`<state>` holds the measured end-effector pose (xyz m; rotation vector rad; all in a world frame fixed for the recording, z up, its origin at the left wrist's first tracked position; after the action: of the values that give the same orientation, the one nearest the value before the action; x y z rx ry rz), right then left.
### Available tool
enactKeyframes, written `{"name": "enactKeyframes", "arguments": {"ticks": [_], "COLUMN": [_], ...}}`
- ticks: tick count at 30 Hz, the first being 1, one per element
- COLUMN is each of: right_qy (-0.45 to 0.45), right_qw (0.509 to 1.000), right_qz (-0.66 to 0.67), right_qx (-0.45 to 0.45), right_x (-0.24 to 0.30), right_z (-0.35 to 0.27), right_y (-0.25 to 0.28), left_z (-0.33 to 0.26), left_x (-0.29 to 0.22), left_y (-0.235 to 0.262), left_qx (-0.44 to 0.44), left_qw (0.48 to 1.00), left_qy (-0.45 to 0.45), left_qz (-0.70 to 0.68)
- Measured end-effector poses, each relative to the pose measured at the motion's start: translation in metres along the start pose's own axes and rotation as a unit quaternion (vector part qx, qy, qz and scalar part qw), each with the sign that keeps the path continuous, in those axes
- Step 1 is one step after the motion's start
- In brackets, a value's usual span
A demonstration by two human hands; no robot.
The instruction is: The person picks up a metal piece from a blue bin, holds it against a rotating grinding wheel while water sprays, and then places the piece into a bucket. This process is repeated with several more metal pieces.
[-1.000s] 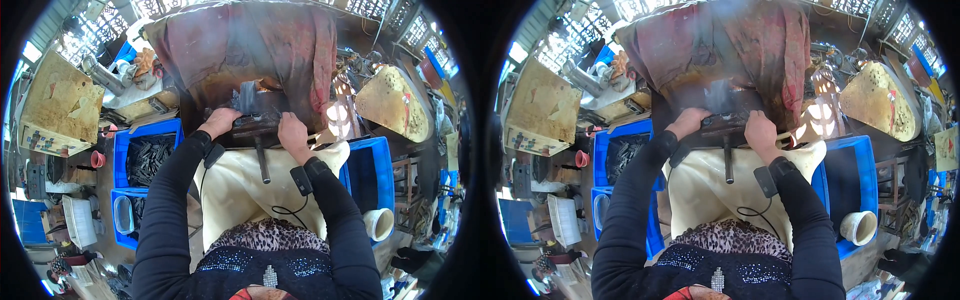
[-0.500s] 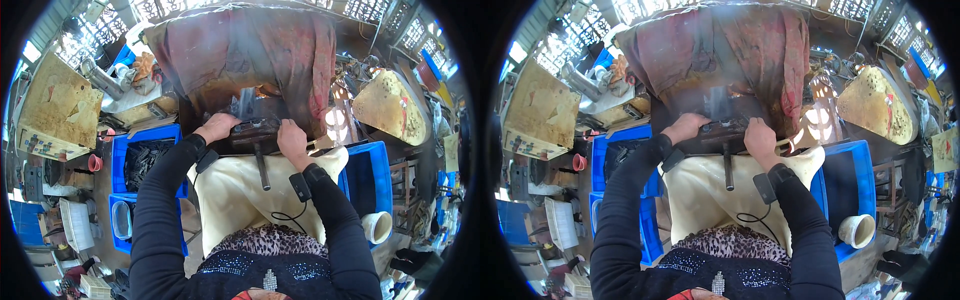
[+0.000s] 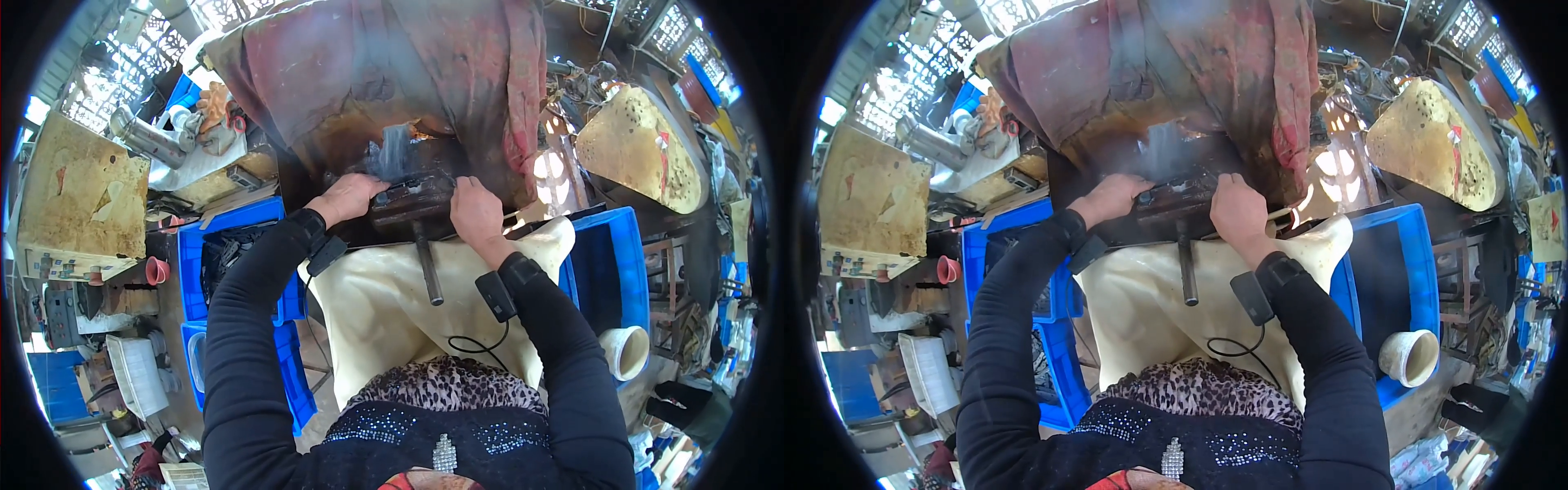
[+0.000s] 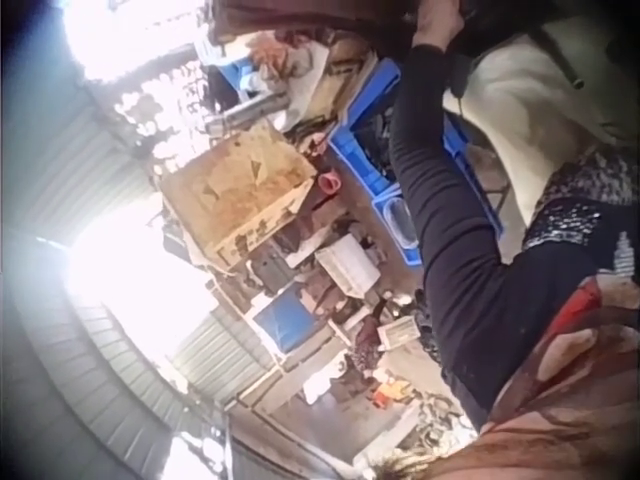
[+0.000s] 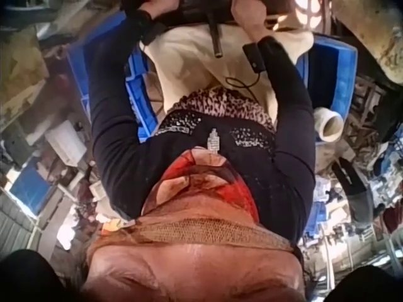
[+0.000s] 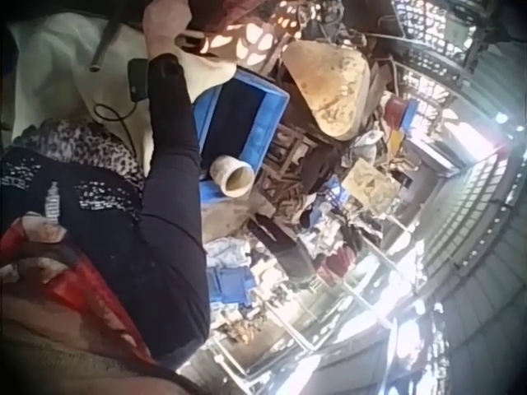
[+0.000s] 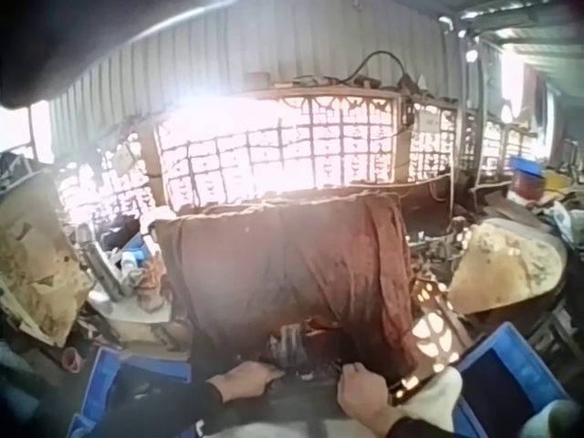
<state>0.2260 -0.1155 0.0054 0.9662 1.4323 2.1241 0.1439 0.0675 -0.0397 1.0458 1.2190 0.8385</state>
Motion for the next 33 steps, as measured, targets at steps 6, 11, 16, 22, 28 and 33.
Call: {"name": "enactKeyframes", "arguments": {"ticks": [6, 11, 16, 22, 28, 33], "right_qy": [-0.006, -0.015, -0.019, -0.008, -0.01, -0.017], "right_qw": [1.0, 1.0, 0.999, 0.999, 0.999, 1.0], "right_qz": [-0.002, 0.025, 0.035, 0.041, 0.044, 0.006], "right_qx": [0.009, -0.005, 0.005, 0.0, -0.024, 0.006], "right_x": [0.0, -0.004, -0.006, -0.005, -0.009, -0.009], "right_z": [-0.005, -0.003, -0.003, 0.001, 0.0, -0.002], "right_y": [-0.004, 0.0, -0.001, -0.003, 0.006, 0.012], "left_z": [0.001, 0.012, 0.008, 0.008, -0.007, -0.011], "left_x": [-0.004, -0.01, -0.014, -0.015, -0.047, -0.14], "left_y": [0.007, 0.015, 0.008, 0.016, 0.052, 0.088], "left_qx": [-0.014, 0.016, -0.006, 0.03, 0.003, -0.096], "left_qw": [1.0, 0.999, 0.999, 0.998, 0.998, 0.99], "left_qy": [-0.019, -0.047, -0.053, -0.042, -0.012, -0.09], "left_qz": [-0.002, 0.015, 0.002, 0.022, 0.067, 0.047]}}
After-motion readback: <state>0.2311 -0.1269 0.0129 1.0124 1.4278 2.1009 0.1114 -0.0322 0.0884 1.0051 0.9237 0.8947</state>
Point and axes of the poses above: each hand's wrist, its own z-axis towards the middle knuckle, its own y-axis out of the back of the hand, x = y × z, the point moved 9 cm from there along z, towards the middle knuckle, and after that the axes turned 2 degrees about -x, right-handed, at the moved point
